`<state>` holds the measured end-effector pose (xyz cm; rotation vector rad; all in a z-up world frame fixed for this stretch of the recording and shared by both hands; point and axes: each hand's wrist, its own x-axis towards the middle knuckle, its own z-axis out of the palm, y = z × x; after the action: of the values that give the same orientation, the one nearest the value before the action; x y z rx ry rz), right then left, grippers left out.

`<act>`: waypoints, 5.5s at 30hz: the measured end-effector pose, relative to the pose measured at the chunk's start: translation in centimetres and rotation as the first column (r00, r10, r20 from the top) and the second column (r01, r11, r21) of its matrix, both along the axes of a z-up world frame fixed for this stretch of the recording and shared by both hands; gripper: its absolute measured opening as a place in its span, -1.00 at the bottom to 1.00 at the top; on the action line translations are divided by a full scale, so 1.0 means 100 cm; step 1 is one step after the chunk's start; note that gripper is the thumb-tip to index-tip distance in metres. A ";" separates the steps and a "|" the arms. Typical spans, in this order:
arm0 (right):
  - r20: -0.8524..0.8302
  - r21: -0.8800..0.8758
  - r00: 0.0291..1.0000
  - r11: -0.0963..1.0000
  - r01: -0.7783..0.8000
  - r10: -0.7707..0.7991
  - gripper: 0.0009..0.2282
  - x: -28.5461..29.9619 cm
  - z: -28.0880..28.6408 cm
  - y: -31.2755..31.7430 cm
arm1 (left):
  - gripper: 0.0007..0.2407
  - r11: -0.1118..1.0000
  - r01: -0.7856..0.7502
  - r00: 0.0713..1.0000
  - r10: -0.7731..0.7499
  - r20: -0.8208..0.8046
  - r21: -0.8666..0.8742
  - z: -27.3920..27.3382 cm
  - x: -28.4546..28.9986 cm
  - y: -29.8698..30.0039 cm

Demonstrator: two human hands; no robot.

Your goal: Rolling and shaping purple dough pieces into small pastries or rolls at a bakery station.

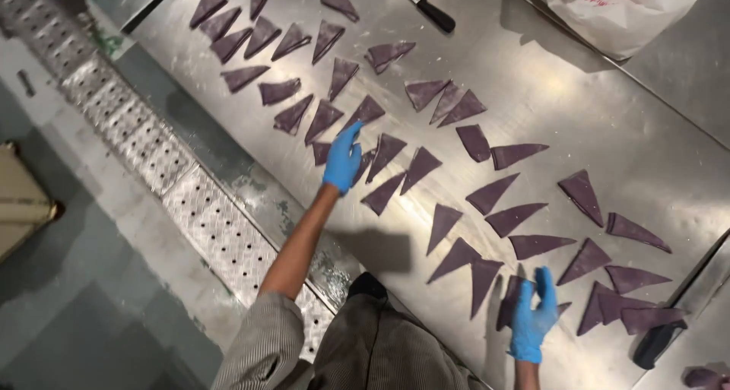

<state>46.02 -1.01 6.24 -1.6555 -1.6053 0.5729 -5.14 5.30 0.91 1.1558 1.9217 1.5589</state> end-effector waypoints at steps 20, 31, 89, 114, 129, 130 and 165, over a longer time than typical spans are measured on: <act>-0.312 -0.216 0.950 0.972 -0.089 0.018 -0.67 -0.146 0.023 0.000 | -0.84 0.664 0.409 0.428 -0.745 -0.511 -0.625 0.058 -0.108 0.099; -0.684 -0.164 0.724 0.948 -0.275 0.091 -0.66 -0.244 0.105 0.023 | -0.80 0.796 0.587 0.809 -0.585 0.065 -0.145 0.189 0.100 -0.018; -0.886 -0.462 0.270 0.758 -0.460 -0.376 -0.75 0.251 -0.090 -0.107 | -0.71 0.947 0.316 0.459 -0.101 0.883 -0.056 -0.121 0.662 -0.257; -0.840 -0.398 0.496 0.872 -0.284 -0.221 -0.75 0.240 -0.122 -0.099 | -0.20 0.473 0.733 0.341 -0.878 -0.336 -0.489 -0.026 0.606 -0.249; -0.806 -0.380 0.558 0.894 -0.237 -0.194 -0.78 0.251 -0.117 0.015 | -0.18 0.496 0.597 0.156 -0.842 -0.516 -0.630 -0.017 0.609 -0.247; -0.812 -0.359 0.555 0.903 -0.235 -0.179 -0.79 0.252 -0.119 0.023 | -0.18 0.485 0.588 0.131 -0.847 -0.516 -0.647 -0.016 0.609 -0.246; 0.474 -0.003 0.722 0.820 -0.572 0.505 -0.69 0.289 -0.053 -0.137 | -0.73 0.363 0.801 0.047 -0.831 -0.554 -0.477 -0.033 0.536 -0.154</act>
<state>74.97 -14.75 0.92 -1.2451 -2.4609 0.3375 48.47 -10.12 -2.43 2.5393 0.9978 0.3111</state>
